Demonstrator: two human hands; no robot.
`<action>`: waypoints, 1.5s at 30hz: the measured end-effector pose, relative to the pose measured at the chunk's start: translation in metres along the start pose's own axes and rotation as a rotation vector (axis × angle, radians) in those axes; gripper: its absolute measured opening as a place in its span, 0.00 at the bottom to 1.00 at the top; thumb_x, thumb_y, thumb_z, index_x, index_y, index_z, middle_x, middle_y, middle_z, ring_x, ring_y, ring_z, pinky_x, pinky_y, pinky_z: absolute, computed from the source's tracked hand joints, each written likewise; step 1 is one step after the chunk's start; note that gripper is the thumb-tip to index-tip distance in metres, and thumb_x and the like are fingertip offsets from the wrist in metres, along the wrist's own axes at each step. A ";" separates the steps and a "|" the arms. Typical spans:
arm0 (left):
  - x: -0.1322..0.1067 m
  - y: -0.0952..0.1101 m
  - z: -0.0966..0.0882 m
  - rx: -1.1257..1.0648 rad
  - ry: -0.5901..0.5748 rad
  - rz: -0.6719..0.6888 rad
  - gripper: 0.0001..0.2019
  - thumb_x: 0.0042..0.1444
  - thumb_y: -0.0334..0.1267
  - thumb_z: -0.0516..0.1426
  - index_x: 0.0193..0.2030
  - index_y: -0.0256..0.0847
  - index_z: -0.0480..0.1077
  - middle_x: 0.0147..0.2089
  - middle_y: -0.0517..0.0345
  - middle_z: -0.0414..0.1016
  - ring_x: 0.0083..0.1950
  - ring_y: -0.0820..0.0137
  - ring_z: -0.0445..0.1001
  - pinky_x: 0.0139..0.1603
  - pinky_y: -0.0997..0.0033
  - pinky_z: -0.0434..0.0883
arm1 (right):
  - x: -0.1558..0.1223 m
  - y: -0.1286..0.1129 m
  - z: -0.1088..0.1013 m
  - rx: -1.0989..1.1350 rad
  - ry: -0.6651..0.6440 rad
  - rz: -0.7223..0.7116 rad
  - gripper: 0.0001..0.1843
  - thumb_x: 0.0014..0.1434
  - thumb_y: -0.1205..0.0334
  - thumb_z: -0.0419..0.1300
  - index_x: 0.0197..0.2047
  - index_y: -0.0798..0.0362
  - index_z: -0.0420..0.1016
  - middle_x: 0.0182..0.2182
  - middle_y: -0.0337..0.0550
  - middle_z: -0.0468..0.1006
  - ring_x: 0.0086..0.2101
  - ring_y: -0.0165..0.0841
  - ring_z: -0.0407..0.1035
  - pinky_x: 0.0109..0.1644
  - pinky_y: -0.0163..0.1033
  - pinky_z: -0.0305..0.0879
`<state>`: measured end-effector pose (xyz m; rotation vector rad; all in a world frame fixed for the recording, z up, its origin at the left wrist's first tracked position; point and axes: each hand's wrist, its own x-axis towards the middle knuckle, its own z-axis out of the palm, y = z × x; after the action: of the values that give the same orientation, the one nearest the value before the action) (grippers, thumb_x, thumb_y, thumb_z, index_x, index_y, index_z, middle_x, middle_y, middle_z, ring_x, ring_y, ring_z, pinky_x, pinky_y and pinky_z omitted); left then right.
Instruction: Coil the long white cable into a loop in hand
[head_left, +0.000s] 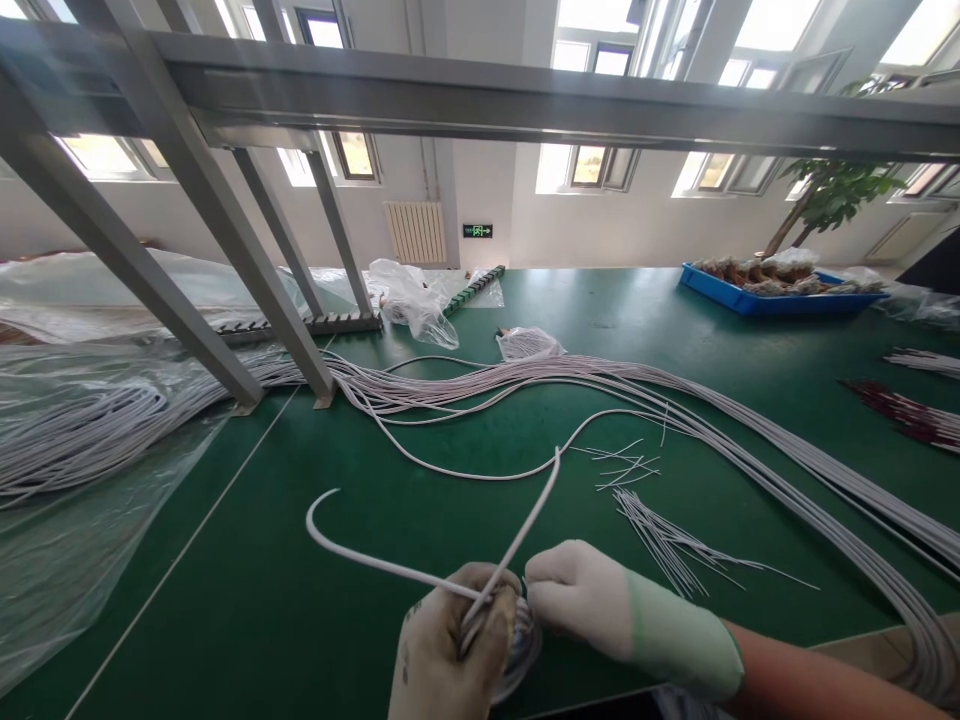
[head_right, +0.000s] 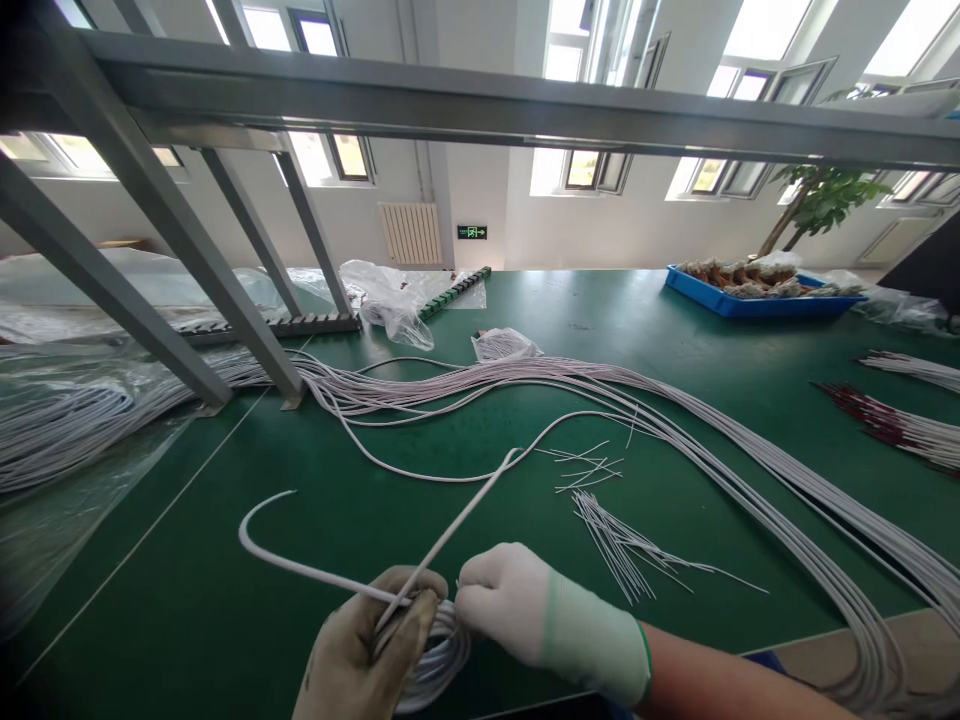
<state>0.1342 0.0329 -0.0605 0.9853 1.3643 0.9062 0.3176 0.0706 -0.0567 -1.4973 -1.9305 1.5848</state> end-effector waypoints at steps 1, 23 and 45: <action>-0.001 0.000 0.000 -0.009 0.007 -0.007 0.15 0.55 0.55 0.67 0.36 0.45 0.80 0.30 0.54 0.77 0.34 0.61 0.72 0.31 0.72 0.70 | 0.001 0.000 -0.001 0.109 -0.085 0.065 0.13 0.60 0.64 0.53 0.23 0.48 0.58 0.17 0.30 0.57 0.19 0.29 0.54 0.24 0.36 0.49; 0.002 0.002 -0.004 -0.040 -0.022 -0.012 0.17 0.56 0.57 0.65 0.38 0.44 0.78 0.34 0.53 0.79 0.37 0.61 0.75 0.35 0.68 0.73 | 0.008 0.000 0.002 0.117 0.061 -0.092 0.15 0.57 0.66 0.58 0.21 0.51 0.60 0.19 0.30 0.57 0.23 0.27 0.54 0.25 0.34 0.48; 0.002 0.010 -0.007 -0.145 -0.059 -0.011 0.20 0.49 0.58 0.70 0.34 0.43 0.80 0.28 0.56 0.75 0.28 0.67 0.70 0.29 0.71 0.71 | -0.001 -0.003 -0.008 0.105 -0.052 -0.353 0.16 0.64 0.57 0.53 0.24 0.48 0.59 0.24 0.34 0.59 0.24 0.31 0.55 0.28 0.38 0.53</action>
<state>0.1276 0.0388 -0.0513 0.8861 1.2354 0.9470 0.3219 0.0748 -0.0505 -1.0149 -1.9716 1.5477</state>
